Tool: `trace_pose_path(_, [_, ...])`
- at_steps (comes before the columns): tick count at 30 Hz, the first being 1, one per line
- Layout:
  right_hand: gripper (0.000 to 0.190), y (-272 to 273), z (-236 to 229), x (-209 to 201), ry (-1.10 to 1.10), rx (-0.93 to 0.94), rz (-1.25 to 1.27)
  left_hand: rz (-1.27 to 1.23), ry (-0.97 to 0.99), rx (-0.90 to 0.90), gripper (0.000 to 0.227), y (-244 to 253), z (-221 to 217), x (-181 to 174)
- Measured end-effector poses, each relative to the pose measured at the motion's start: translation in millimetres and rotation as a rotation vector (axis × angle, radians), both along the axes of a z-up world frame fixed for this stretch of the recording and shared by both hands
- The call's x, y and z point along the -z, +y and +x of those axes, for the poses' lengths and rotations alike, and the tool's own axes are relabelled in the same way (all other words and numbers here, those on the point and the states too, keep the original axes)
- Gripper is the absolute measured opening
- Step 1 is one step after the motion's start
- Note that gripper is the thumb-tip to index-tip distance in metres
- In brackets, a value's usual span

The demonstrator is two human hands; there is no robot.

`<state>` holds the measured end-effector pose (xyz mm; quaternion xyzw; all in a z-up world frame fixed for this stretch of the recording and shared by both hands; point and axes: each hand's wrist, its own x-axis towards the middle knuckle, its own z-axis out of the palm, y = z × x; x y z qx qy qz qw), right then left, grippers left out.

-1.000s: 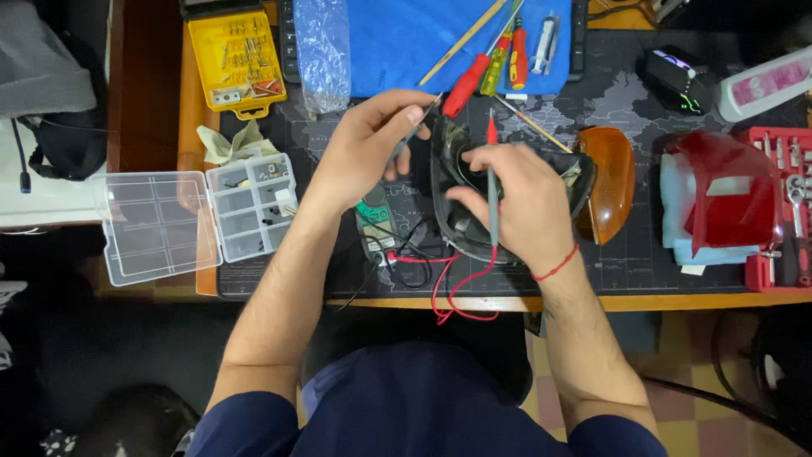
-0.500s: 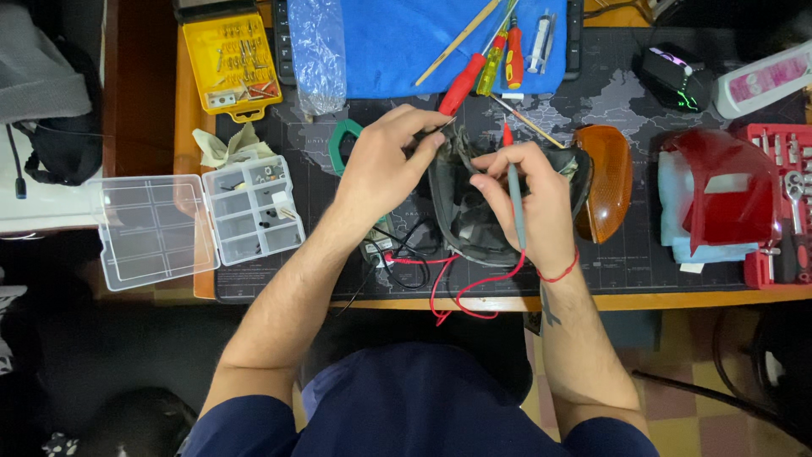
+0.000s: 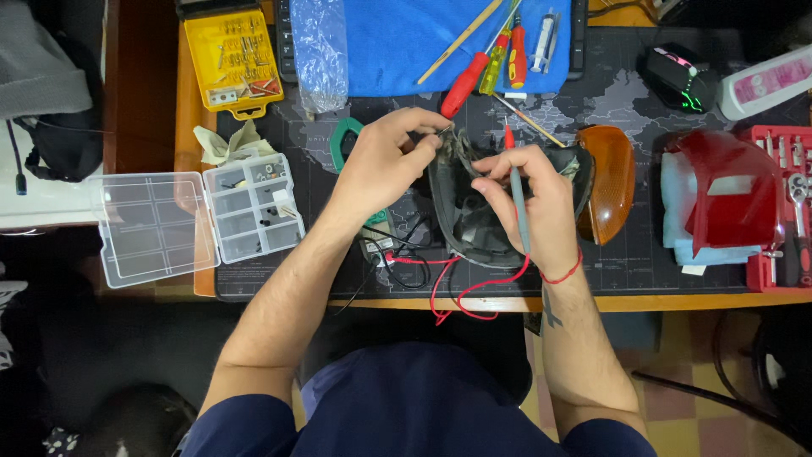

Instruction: The person uses a multimeter to test the electrical continuity of a disassembled vehicle taillight assembly. They systematically touch the multimeter probes to various connectors and internal metal contacts within the housing to check for circuit completion.

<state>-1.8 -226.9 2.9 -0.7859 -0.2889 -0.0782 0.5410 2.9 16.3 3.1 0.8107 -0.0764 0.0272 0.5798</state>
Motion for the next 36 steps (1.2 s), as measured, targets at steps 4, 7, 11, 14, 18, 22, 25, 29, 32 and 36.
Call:
trace_pose_path(4, [0.021, -1.9, -0.1, 1.0, 0.002, -0.003, -0.001, -0.087, 0.061, 0.036, 0.032, 5.0, -3.8, -6.6])
trace_pose_path(7, [0.021, -2.7, -0.6, 0.5, -0.009, -0.001, -0.034, -0.117, 0.052, 0.065, 0.033, 5.9, -2.5, -6.5])
trace_pose_path(11, [0.021, -1.4, -2.4, -2.2, -0.009, -0.007, -0.029, -0.123, 0.035, 0.056, 0.026, 7.8, -1.0, -2.8])
trace_pose_path(14, [0.021, 0.1, -3.7, -4.4, -0.007, -0.014, -0.036, -0.095, 0.011, 0.03, 0.018, 5.8, -0.9, -10.6])
trace_pose_path(18, [0.021, 1.7, -4.4, -1.5, -0.039, -0.022, -0.069, -0.039, -0.106, 0.024, 0.015, 6.8, 1.9, -3.1])
trace_pose_path(22, [0.019, 0.8, -0.4, 3.9, -0.151, -0.036, -0.155, 0.014, -0.155, 0.018, 0.015, 9.8, 0.5, -2.8])
trace_pose_path(25, [0.019, 3.4, -2.4, 2.4, -0.252, -0.024, -0.235, 0.086, -0.176, 0.002, 0.009, 13.3, 0.7, -5.3])
trace_pose_path(29, [0.018, 4.0, -7.0, -3.2, -0.29, -0.038, -0.262, 0.046, -0.156, -0.01, 0.012, 15.4, 0.6, -5.4])
trace_pose_path(32, [0.02, 3.0, -15.3, -8.2, -0.193, -0.042, -0.363, 0.174, -0.004, -0.058, 0.027, 23.2, -12.7, -18.4])
trace_pose_path(36, [0.019, 0.0, -15.2, 1.7, -0.261, 0.02, -0.344, 0.243, 0.014, -0.11, 0.029, 40.4, -53.5, -31.9])
